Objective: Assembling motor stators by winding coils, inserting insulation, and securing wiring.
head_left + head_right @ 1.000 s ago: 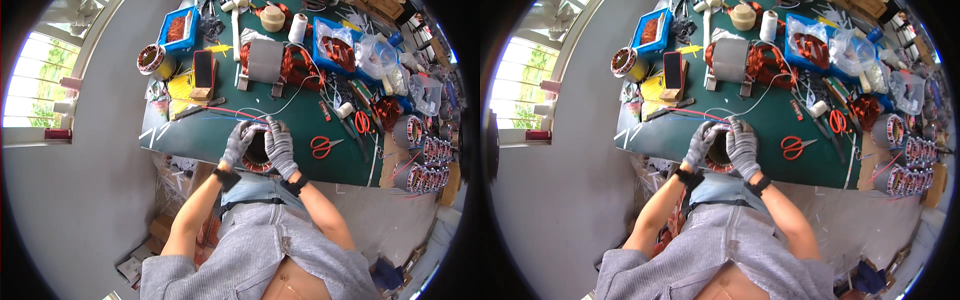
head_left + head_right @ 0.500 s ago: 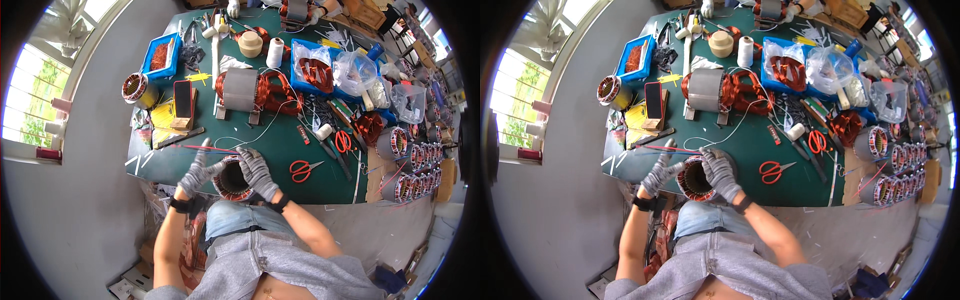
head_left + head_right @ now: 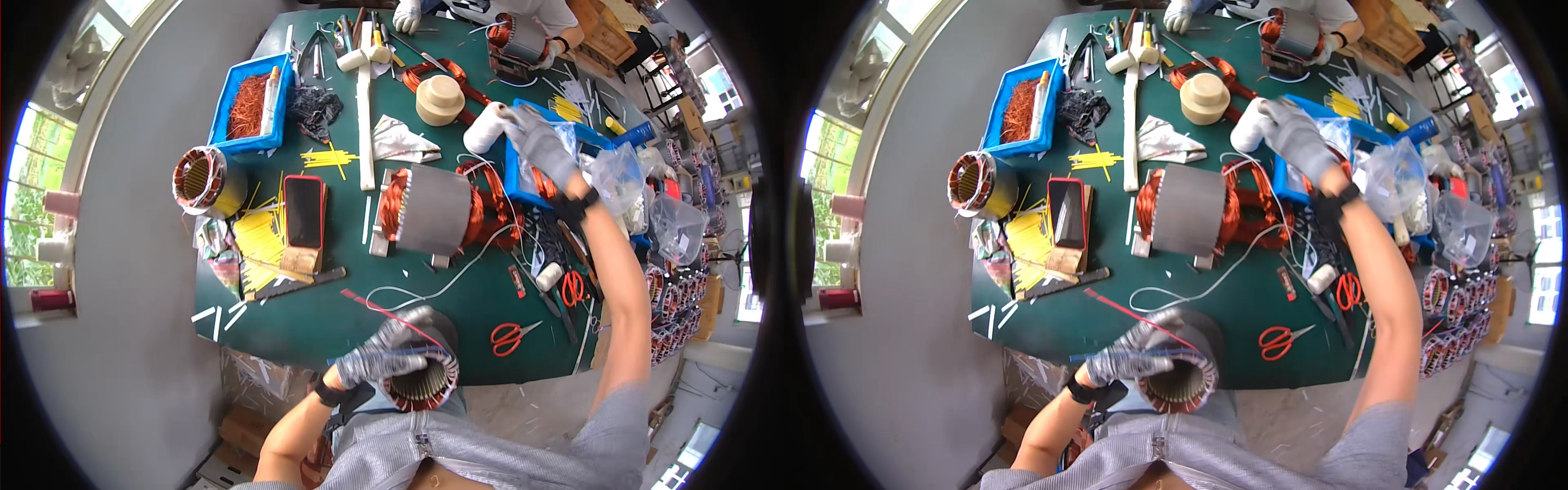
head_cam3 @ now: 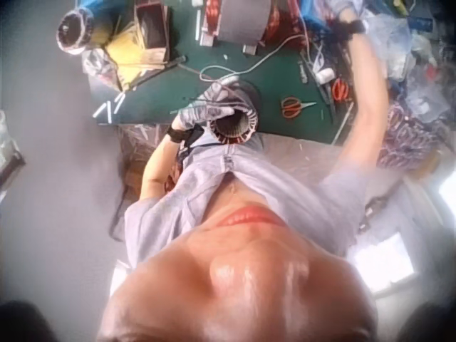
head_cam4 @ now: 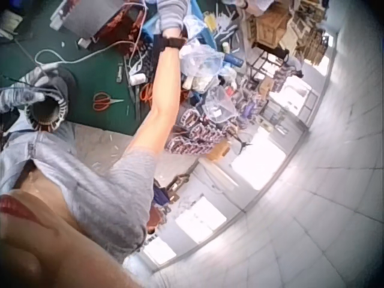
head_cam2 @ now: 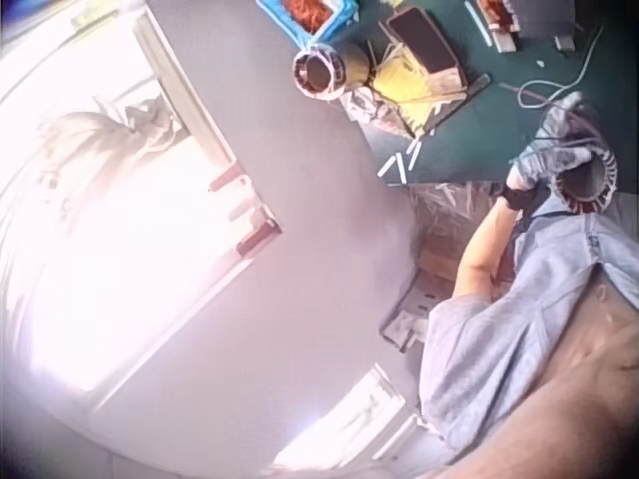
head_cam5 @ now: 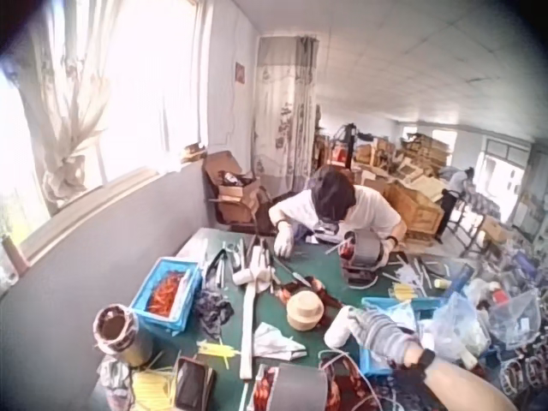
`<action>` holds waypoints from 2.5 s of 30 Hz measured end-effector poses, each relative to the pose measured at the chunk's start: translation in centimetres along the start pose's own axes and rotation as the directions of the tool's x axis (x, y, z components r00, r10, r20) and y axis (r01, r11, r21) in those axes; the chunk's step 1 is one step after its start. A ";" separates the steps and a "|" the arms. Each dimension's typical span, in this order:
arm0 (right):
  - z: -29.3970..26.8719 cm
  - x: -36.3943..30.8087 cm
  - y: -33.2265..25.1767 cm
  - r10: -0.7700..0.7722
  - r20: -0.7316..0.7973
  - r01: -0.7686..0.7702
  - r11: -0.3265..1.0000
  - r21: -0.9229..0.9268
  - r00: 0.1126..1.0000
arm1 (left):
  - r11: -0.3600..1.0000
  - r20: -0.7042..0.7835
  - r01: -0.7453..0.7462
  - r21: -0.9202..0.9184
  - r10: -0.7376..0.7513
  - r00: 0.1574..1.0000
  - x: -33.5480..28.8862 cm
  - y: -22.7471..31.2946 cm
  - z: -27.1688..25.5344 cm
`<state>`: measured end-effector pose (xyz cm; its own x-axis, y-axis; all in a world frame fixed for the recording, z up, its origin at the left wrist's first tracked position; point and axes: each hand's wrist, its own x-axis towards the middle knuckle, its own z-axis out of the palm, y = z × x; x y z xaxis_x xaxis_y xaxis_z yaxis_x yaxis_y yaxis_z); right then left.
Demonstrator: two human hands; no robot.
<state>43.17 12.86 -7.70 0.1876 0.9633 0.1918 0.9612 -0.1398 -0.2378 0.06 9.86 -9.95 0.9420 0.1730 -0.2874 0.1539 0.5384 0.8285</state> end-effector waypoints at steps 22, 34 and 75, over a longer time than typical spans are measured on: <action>-8.7 -9.1 -10.0 0.120 -0.252 0.024 0.865 0.501 0.960 | 0.890 -0.694 0.099 0.444 0.272 0.667 -10.4 -9.9 1.0; -5.6 -30.3 -28.4 0.069 -0.120 0.004 0.854 0.521 0.990 | 0.777 -0.682 0.004 0.630 0.551 0.481 -13.9 -9.2 6.1; 5.9 -26.0 -30.7 0.258 -0.481 0.379 0.359 0.853 0.838 | 0.027 0.502 -0.580 0.814 0.469 0.727 -2.1 0.3 7.9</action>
<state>7.56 -6.49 -11.02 0.5020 0.6612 0.5575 0.2438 0.5103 -0.8247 0.50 3.20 -5.32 0.9065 -0.0352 0.4208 -0.2990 -0.7573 0.5807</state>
